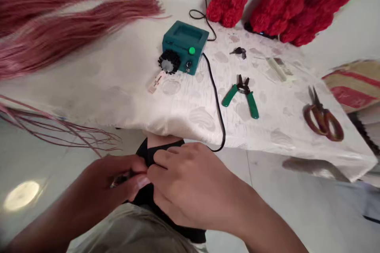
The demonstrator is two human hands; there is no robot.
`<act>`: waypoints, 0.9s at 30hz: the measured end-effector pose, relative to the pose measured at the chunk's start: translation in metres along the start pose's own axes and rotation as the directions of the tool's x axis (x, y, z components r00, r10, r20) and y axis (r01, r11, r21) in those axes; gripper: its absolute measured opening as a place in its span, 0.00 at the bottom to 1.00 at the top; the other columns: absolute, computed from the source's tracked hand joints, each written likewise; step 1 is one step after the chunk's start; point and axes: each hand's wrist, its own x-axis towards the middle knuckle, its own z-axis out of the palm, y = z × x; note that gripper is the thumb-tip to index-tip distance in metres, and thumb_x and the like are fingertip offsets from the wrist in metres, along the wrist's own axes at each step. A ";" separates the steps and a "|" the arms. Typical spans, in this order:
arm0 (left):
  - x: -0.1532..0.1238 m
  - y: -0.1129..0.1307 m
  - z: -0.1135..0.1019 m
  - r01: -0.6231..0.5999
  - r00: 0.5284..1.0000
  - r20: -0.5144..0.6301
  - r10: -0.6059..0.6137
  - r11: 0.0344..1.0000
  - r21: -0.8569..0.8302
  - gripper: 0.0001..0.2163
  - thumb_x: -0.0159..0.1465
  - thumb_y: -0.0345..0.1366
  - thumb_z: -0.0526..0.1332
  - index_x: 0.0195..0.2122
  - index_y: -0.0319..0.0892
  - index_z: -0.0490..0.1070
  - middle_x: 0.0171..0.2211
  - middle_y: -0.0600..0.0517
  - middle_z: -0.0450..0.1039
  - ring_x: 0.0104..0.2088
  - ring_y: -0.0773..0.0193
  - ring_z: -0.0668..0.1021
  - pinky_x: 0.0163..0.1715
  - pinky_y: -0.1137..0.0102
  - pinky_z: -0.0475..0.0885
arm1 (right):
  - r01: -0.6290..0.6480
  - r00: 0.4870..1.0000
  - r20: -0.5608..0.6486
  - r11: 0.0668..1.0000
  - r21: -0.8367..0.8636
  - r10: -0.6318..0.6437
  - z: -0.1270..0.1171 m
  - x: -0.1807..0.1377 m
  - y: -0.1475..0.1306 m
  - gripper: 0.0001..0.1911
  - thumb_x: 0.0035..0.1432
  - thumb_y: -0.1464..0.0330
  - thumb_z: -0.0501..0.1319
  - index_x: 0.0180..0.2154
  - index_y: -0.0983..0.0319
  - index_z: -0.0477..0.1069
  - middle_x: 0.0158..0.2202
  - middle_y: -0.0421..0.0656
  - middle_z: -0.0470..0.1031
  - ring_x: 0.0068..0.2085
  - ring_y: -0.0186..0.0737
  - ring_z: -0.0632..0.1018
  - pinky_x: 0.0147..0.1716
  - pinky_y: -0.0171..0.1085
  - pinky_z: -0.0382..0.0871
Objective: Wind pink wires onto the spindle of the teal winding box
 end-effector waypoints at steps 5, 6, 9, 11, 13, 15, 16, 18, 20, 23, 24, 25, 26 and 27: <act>-0.001 -0.003 0.002 -0.097 0.993 -0.060 0.102 0.993 0.072 0.10 0.65 0.37 0.57 0.28 0.45 0.74 0.20 0.60 0.71 0.23 0.71 0.69 0.22 0.77 0.61 | -0.011 1.000 -0.020 0.999 0.043 0.012 0.003 0.002 0.001 0.13 0.61 0.74 0.56 0.24 0.62 0.61 0.23 0.35 0.59 0.25 0.33 0.58 0.26 0.40 0.45; -0.002 -0.005 0.003 -0.118 0.991 -0.060 0.124 0.989 0.087 0.10 0.65 0.37 0.57 0.29 0.45 0.74 0.21 0.60 0.72 0.23 0.71 0.69 0.22 0.77 0.62 | -0.025 1.000 -0.013 0.997 0.067 0.026 0.004 0.002 0.001 0.13 0.60 0.74 0.56 0.23 0.62 0.60 0.23 0.35 0.58 0.25 0.33 0.57 0.25 0.40 0.45; -0.001 -0.007 0.004 -0.142 0.988 -0.034 0.148 0.981 0.131 0.10 0.66 0.36 0.56 0.29 0.45 0.73 0.24 0.59 0.75 0.25 0.71 0.72 0.23 0.77 0.64 | -0.075 0.997 0.010 0.983 0.170 0.074 0.007 0.003 0.002 0.12 0.56 0.74 0.58 0.23 0.62 0.59 0.22 0.34 0.57 0.24 0.31 0.55 0.24 0.39 0.44; -0.001 -0.007 0.003 -0.154 0.986 -0.039 0.162 0.977 0.150 0.10 0.66 0.35 0.56 0.28 0.45 0.73 0.24 0.59 0.75 0.25 0.71 0.73 0.23 0.77 0.64 | -0.109 0.994 0.029 0.964 0.242 0.106 0.008 0.003 0.003 0.11 0.54 0.74 0.58 0.23 0.63 0.59 0.22 0.34 0.58 0.24 0.30 0.55 0.24 0.38 0.45; -0.001 -0.007 0.001 -0.165 0.982 -0.061 0.176 0.974 0.157 0.10 0.66 0.36 0.57 0.29 0.44 0.73 0.23 0.59 0.75 0.24 0.71 0.72 0.22 0.77 0.64 | -0.128 0.992 0.033 0.941 0.314 0.124 0.009 0.003 0.006 0.09 0.56 0.75 0.58 0.24 0.63 0.62 0.23 0.34 0.61 0.25 0.29 0.59 0.24 0.36 0.47; -0.002 -0.005 -0.001 -0.180 0.978 -0.080 0.193 0.972 0.150 0.09 0.66 0.37 0.57 0.30 0.45 0.74 0.23 0.59 0.75 0.23 0.71 0.70 0.22 0.77 0.64 | -0.121 0.992 0.025 0.914 0.388 0.121 0.009 0.002 0.009 0.06 0.58 0.75 0.58 0.28 0.63 0.67 0.25 0.34 0.64 0.26 0.27 0.63 0.25 0.34 0.51; -0.002 -0.005 -0.002 -0.186 0.977 -0.081 0.198 0.973 0.139 0.09 0.65 0.36 0.58 0.30 0.45 0.75 0.22 0.59 0.74 0.22 0.71 0.70 0.22 0.77 0.64 | -0.107 0.994 0.017 0.900 0.423 0.110 0.010 0.001 0.011 0.05 0.59 0.75 0.58 0.30 0.64 0.68 0.26 0.33 0.65 0.27 0.26 0.64 0.26 0.34 0.52; -0.003 -0.004 -0.002 -0.201 0.975 -0.073 0.209 0.973 0.113 0.09 0.65 0.36 0.58 0.30 0.46 0.75 0.22 0.59 0.74 0.22 0.71 0.70 0.22 0.78 0.64 | -0.072 0.997 0.010 0.870 0.488 0.077 0.011 -0.001 0.014 0.05 0.61 0.76 0.58 0.33 0.64 0.70 0.27 0.33 0.65 0.27 0.25 0.65 0.27 0.32 0.55; -0.003 -0.006 -0.001 -0.204 0.976 -0.060 0.210 0.974 0.099 0.09 0.65 0.36 0.58 0.30 0.46 0.76 0.24 0.59 0.75 0.23 0.72 0.71 0.23 0.79 0.65 | -0.055 0.998 0.007 0.848 0.527 0.060 0.013 -0.002 0.016 0.05 0.60 0.77 0.59 0.34 0.64 0.71 0.28 0.33 0.65 0.27 0.24 0.65 0.28 0.31 0.56; -0.002 -0.009 0.004 -0.204 0.975 -0.062 0.213 0.971 0.122 0.09 0.66 0.36 0.58 0.31 0.46 0.76 0.25 0.60 0.76 0.24 0.72 0.72 0.23 0.79 0.66 | -0.070 0.996 -0.005 0.858 0.508 0.084 0.015 -0.004 0.015 0.05 0.57 0.77 0.59 0.30 0.64 0.70 0.26 0.33 0.64 0.26 0.24 0.64 0.25 0.32 0.54; -0.001 -0.010 0.005 -0.208 0.973 -0.073 0.219 0.968 0.138 0.09 0.66 0.36 0.57 0.31 0.46 0.75 0.24 0.60 0.76 0.24 0.72 0.72 0.23 0.79 0.66 | -0.087 0.994 -0.013 0.873 0.481 0.106 0.016 -0.004 0.014 0.05 0.55 0.77 0.60 0.28 0.64 0.69 0.25 0.33 0.63 0.25 0.25 0.63 0.24 0.33 0.52; -0.001 -0.011 0.006 -0.209 0.971 -0.087 0.224 0.966 0.156 0.09 0.66 0.36 0.57 0.31 0.46 0.75 0.24 0.60 0.75 0.23 0.72 0.72 0.23 0.78 0.65 | -0.106 0.991 -0.023 0.886 0.452 0.131 0.017 -0.003 0.012 0.07 0.54 0.77 0.60 0.26 0.64 0.67 0.23 0.33 0.62 0.25 0.26 0.62 0.24 0.34 0.51; 0.000 -0.011 0.007 -0.209 0.969 -0.100 0.228 0.963 0.170 0.09 0.66 0.36 0.57 0.31 0.46 0.75 0.24 0.60 0.75 0.23 0.72 0.72 0.22 0.78 0.65 | -0.125 0.987 -0.035 0.894 0.430 0.155 0.018 -0.003 0.011 0.08 0.54 0.77 0.59 0.25 0.64 0.66 0.23 0.34 0.61 0.25 0.26 0.62 0.23 0.34 0.50; 0.000 -0.011 0.007 -0.211 0.966 -0.115 0.233 0.961 0.178 0.09 0.66 0.36 0.57 0.31 0.46 0.75 0.24 0.59 0.75 0.23 0.72 0.72 0.22 0.78 0.64 | -0.140 0.983 -0.051 0.898 0.417 0.177 0.018 -0.003 0.009 0.08 0.54 0.77 0.59 0.24 0.64 0.66 0.22 0.34 0.60 0.24 0.27 0.62 0.23 0.35 0.50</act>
